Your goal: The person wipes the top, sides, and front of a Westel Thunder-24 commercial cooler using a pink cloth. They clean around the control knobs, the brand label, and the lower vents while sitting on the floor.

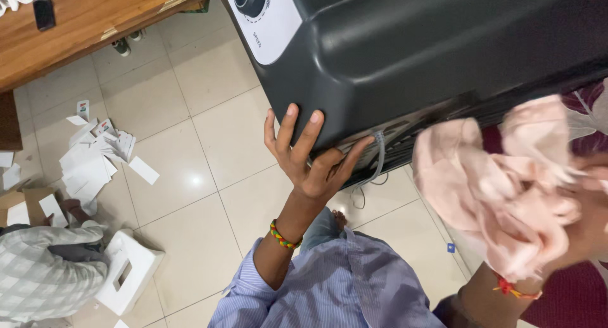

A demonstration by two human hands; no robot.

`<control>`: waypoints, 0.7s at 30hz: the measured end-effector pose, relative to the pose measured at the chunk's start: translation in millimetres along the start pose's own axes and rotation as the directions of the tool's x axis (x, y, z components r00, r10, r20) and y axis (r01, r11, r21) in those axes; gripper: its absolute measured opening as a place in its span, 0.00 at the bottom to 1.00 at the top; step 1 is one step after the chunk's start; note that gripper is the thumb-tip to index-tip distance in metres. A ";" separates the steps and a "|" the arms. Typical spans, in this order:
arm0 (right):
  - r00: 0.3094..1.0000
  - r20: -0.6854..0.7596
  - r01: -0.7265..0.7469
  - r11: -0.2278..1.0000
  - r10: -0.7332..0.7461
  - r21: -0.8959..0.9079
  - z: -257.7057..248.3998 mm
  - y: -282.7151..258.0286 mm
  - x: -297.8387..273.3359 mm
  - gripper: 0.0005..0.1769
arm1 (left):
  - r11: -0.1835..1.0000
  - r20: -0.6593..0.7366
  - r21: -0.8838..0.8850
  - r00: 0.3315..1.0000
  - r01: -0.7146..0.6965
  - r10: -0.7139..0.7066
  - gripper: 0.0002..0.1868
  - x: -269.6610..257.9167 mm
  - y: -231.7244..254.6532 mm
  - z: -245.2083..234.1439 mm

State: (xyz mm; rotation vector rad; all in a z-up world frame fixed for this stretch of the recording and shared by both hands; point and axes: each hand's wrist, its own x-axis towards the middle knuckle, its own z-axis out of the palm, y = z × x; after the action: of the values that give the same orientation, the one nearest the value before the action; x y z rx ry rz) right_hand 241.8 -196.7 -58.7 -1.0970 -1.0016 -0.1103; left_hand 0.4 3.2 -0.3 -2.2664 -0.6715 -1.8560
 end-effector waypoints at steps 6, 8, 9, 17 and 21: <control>0.853 0.320 0.495 0.833 -0.413 -0.246 94.1 -86.5 76.1 0.12 | 1.000 -0.007 0.017 1.000 -0.023 0.023 0.26 1.4 -2.7 -0.9; 0.819 0.364 0.564 0.741 -0.444 -0.364 129.3 -94.1 109.2 0.13 | 0.999 0.008 0.019 1.000 -0.026 0.026 0.25 0.7 -5.5 -3.2; 0.801 0.385 0.594 0.682 -0.458 -0.427 148.3 -93.7 126.5 0.13 | 0.999 0.011 0.026 1.000 -0.029 0.029 0.24 0.5 -6.0 -3.9; 0.688 0.596 0.717 0.519 -0.415 -0.466 192.7 -105.4 176.7 0.14 | 0.999 -0.004 -0.021 0.999 -0.049 0.049 0.21 11.1 -7.1 -10.0; 0.667 0.683 0.676 0.626 -0.296 -0.388 189.7 -84.8 207.4 0.15 | 0.996 -0.007 -0.090 1.000 0.012 -0.012 0.18 22.7 2.9 -21.3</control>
State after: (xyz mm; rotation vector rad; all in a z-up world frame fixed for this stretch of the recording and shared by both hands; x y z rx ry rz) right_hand 199.5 -11.7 165.3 -1.4464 -1.9195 -0.6704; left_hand -14.3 -1.8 26.9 -2.3134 -0.6139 -1.9366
